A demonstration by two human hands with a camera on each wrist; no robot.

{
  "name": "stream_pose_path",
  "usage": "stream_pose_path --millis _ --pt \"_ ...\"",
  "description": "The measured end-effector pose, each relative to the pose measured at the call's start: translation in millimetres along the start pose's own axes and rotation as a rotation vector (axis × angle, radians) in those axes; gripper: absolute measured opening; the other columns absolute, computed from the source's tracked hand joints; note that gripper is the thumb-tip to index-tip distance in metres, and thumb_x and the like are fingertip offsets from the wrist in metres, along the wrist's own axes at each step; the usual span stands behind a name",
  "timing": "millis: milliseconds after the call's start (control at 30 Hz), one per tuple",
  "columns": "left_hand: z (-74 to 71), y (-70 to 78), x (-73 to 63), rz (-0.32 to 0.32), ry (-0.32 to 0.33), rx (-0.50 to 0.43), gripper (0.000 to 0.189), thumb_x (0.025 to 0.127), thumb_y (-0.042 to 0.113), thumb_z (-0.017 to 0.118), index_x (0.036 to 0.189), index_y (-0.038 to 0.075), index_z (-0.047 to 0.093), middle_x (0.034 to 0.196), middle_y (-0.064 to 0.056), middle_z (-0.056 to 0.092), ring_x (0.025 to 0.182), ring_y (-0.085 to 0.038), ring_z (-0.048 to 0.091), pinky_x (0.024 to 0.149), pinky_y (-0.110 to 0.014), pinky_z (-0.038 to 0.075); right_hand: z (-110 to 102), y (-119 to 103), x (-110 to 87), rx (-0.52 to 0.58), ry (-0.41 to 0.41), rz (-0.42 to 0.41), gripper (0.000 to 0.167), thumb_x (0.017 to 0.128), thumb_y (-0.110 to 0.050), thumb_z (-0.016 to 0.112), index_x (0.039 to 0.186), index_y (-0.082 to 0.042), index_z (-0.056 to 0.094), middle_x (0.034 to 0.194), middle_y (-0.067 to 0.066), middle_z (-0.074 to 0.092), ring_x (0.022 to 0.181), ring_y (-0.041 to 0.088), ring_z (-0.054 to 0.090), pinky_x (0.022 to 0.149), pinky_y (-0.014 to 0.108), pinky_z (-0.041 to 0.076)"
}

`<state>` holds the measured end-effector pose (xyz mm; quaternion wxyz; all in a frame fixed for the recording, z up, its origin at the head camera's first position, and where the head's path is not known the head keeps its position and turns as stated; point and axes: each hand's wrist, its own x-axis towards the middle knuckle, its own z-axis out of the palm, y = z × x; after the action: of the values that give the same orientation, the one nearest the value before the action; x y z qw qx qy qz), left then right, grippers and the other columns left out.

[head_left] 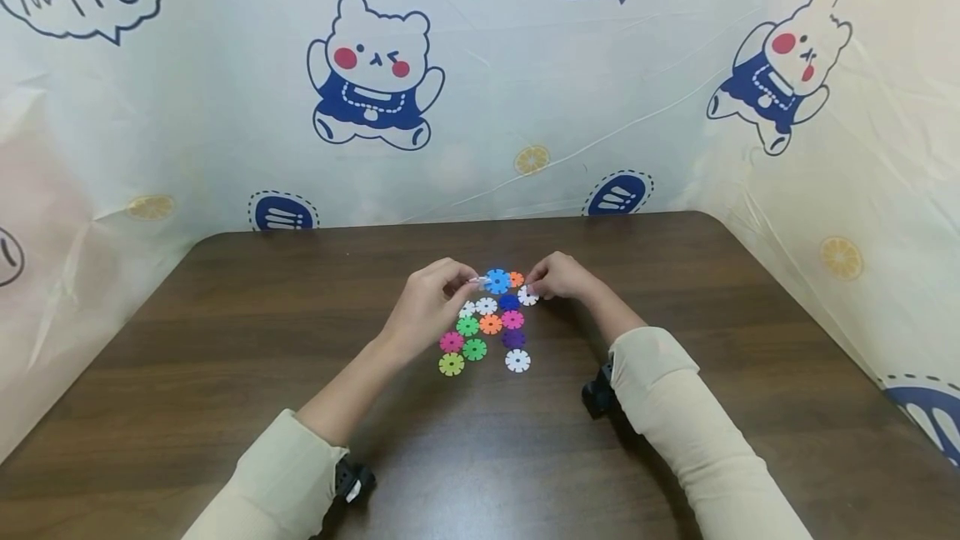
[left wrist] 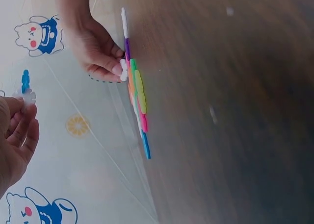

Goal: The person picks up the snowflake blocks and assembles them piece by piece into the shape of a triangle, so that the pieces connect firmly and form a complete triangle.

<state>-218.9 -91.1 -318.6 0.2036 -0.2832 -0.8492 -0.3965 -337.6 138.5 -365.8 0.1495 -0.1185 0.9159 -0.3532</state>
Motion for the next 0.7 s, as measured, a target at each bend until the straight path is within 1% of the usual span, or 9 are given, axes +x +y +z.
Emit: stream_pose_path --millis 67,167,267,367,500,533,600,700 --pt "-0.6 -0.8 -0.5 0.001 0.001 0.004 0.004 0.084 0.003 0.066 0.089 0.003 0.066 0.078 0.0 0.058 0.068 -0.01 0.053 0.061 -0.022 0.049 -1 0 -1.9 0.068 -0.021 -0.004 0.016 0.088 -0.01 0.064 0.1 -0.001 0.069 0.093 0.01 0.063 0.077 0.02 0.059 0.071 0.03 0.053" --pt "-1.6 -2.1 -1.1 0.002 0.002 0.012 0.004 0.085 0.004 0.066 0.089 0.003 0.066 0.079 0.0 0.058 0.067 -0.01 0.053 0.06 -0.022 0.049 -3 -2 -6.5 0.185 -0.032 -0.005 0.017 0.089 -0.009 0.062 0.101 0.001 0.067 0.091 0.011 0.063 0.073 0.019 0.059 0.071 0.031 0.053" --pt "-2.5 -3.6 -1.4 -0.003 0.0 0.02 0.004 0.086 0.005 0.065 0.089 0.003 0.066 0.079 0.0 0.058 0.067 -0.01 0.052 0.06 -0.022 0.049 -4 -8 -12.7 0.295 -0.018 -0.012 0.018 0.088 -0.009 0.063 0.102 0.003 0.066 0.089 0.013 0.062 0.072 0.02 0.059 0.074 0.035 0.053" --pt "-4.1 -4.3 -2.1 -0.02 -0.006 0.025 0.005 0.085 0.005 0.065 0.09 0.003 0.066 0.079 -0.001 0.058 0.068 -0.011 0.052 0.06 -0.023 0.048 -5 -17 -22.5 0.377 0.0 -0.027 0.019 0.088 -0.01 0.063 0.103 0.003 0.064 0.089 0.014 0.062 0.074 0.021 0.06 0.079 0.041 0.051" --pt "-6.2 -5.2 -2.5 -0.045 -0.016 0.028 0.006 0.084 0.004 0.067 0.09 0.003 0.067 0.079 -0.001 0.058 0.067 -0.012 0.051 0.059 -0.024 0.048 -6 -29 -39.9 0.502 0.028 -0.033 0.02 0.088 -0.009 0.063 0.104 0.003 0.063 0.092 0.016 0.06 0.077 0.023 0.059 0.087 0.046 0.047" --pt "-6.8 -5.3 -2.5 -0.051 -0.017 0.028 0.006 0.084 0.005 0.067 0.09 0.003 0.067 0.079 -0.001 0.058 0.067 -0.013 0.051 0.059 -0.024 0.048 -6 -32 -44.8 0.529 0.031 -0.046 0.02 0.088 -0.008 0.062 0.104 0.004 0.062 0.092 0.016 0.06 0.077 0.024 0.059 0.087 0.047 0.046" --pt "-7.8 -5.8 -2.4 -0.06 -0.018 0.023 0.007 0.084 0.005 0.067 0.09 0.003 0.067 0.079 -0.002 0.059 0.067 -0.013 0.051 0.06 -0.024 0.049 -6 -37 -54.7 0.552 0.049 -0.075 0.019 0.088 -0.007 0.062 0.104 0.004 0.061 0.092 0.016 0.06 0.078 0.024 0.059 0.087 0.046 0.047" --pt "-9.0 -6.9 -2.3 -0.069 -0.014 0.01 0.008 0.084 0.006 0.067 0.091 0.003 0.067 0.079 -0.002 0.059 0.067 -0.013 0.052 0.06 -0.025 0.049 -5 -43 -67.7 0.531 0.082 -0.15 0.019 0.088 -0.009 0.063 0.102 0.003 0.061 0.09 0.016 0.06 0.079 0.025 0.061 0.083 0.04 0.05"
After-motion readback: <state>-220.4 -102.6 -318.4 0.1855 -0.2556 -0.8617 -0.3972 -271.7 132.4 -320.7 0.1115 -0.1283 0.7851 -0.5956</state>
